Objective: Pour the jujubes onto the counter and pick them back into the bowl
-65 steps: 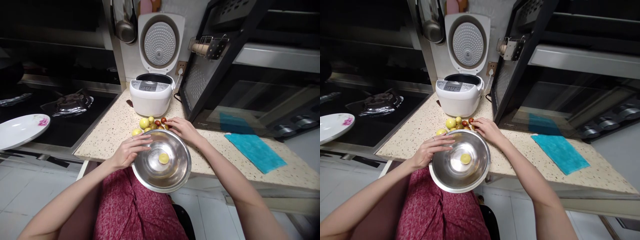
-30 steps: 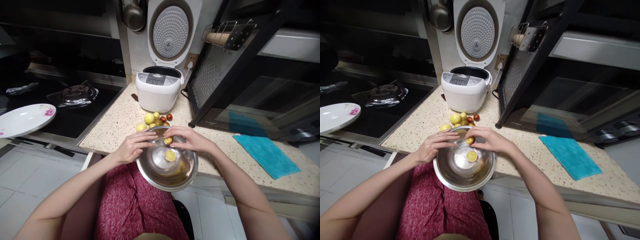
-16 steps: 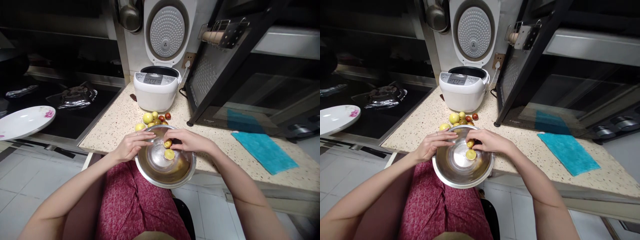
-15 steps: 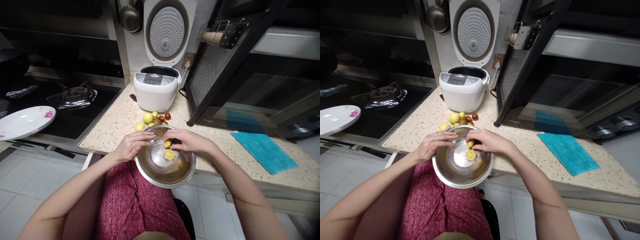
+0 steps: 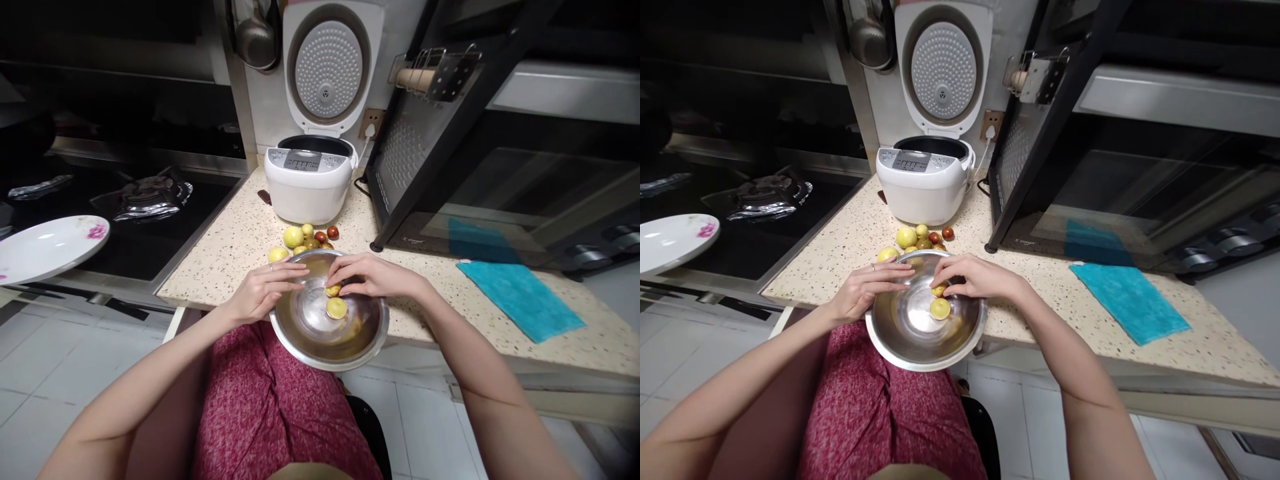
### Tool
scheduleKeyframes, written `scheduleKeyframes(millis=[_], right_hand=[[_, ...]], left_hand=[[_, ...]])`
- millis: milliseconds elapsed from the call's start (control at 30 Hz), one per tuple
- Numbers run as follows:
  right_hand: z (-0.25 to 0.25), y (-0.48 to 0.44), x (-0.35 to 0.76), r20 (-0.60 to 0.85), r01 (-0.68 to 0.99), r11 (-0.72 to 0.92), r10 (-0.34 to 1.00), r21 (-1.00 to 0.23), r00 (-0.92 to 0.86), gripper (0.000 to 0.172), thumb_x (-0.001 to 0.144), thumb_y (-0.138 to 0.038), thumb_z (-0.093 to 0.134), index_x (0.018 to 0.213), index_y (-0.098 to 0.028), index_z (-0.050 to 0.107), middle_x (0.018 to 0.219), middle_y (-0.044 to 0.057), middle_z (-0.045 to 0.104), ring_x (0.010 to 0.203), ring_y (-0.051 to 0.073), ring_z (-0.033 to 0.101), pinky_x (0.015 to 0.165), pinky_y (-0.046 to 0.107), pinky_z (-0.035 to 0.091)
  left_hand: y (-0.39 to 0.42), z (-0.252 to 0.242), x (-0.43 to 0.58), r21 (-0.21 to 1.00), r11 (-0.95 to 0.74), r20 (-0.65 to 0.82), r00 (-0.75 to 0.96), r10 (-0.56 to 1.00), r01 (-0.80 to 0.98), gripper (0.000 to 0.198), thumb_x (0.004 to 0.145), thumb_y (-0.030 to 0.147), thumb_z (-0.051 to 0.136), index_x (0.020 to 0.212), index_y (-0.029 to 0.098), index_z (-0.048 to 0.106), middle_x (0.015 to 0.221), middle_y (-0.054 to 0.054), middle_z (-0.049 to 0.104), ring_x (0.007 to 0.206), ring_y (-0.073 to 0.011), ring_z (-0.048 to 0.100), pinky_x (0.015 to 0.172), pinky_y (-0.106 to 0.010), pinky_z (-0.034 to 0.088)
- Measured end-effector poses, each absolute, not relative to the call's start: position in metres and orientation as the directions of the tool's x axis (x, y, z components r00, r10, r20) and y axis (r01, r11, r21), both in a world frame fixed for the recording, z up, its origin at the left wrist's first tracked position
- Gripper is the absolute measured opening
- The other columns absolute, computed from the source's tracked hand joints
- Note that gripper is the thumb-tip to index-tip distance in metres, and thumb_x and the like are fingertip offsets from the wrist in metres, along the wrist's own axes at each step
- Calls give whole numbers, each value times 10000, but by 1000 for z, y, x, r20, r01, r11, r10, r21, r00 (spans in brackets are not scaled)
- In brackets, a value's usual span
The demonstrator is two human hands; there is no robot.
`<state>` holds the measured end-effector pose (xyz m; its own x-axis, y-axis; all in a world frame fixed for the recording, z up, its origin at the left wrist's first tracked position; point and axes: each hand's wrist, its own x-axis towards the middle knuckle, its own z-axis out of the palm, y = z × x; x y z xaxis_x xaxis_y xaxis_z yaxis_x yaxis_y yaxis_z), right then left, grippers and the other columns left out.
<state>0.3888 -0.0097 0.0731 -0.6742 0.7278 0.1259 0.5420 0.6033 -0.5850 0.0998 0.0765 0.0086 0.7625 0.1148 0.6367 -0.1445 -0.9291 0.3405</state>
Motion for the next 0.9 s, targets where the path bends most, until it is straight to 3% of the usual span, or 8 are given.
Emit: scheduleKeyframes(millis=[233,400,600,733,900], right_hand=[[73,-10,393,245,531,617,755,-581,-608,152,946,-306,675,937,-186,767,1036,80,735,913,175,700,864,329,551],[68,-5,393,404,505,638,765,-582,-502,151,960,-297,650,934,-198,761,969,67,757,912,186,705,855,353,568],[52,13,405,590,669,570,772,-477,-237,207,997,-280,568,1113,-212,726,1111,93,740,1060,236,683,984,447,540],[34,27,416,547,790,495,799,-361,-250,351,1012,-255,501,1343,-216,612,1332,131,641,1261,266,584,1100,512,469],[13,42,423,466,818,476,832,-323,-301,481,1016,-221,451,1497,-235,467,1531,134,490,1432,267,441,1190,539,371]], left_hand=[[77,8,99,313,-940,640,761,106,-133,616,1087,460,180,1209,175,711,1342,-127,678,1320,-234,611,1133,-545,485],[78,6,99,309,-942,646,756,106,-132,614,1087,456,182,1206,171,713,1343,-132,677,1318,-234,613,1134,-545,484],[77,6,100,311,-940,652,752,102,-142,610,1087,450,184,1218,171,710,1348,-134,673,1323,-240,609,1138,-553,478],[77,7,100,299,-944,653,751,95,-140,591,1087,437,188,1228,185,704,1355,-123,670,1323,-234,608,1119,-545,500],[77,6,100,288,-947,656,750,85,-144,577,1088,424,192,1246,180,690,1366,-120,663,1331,-234,602,1126,-556,494]])
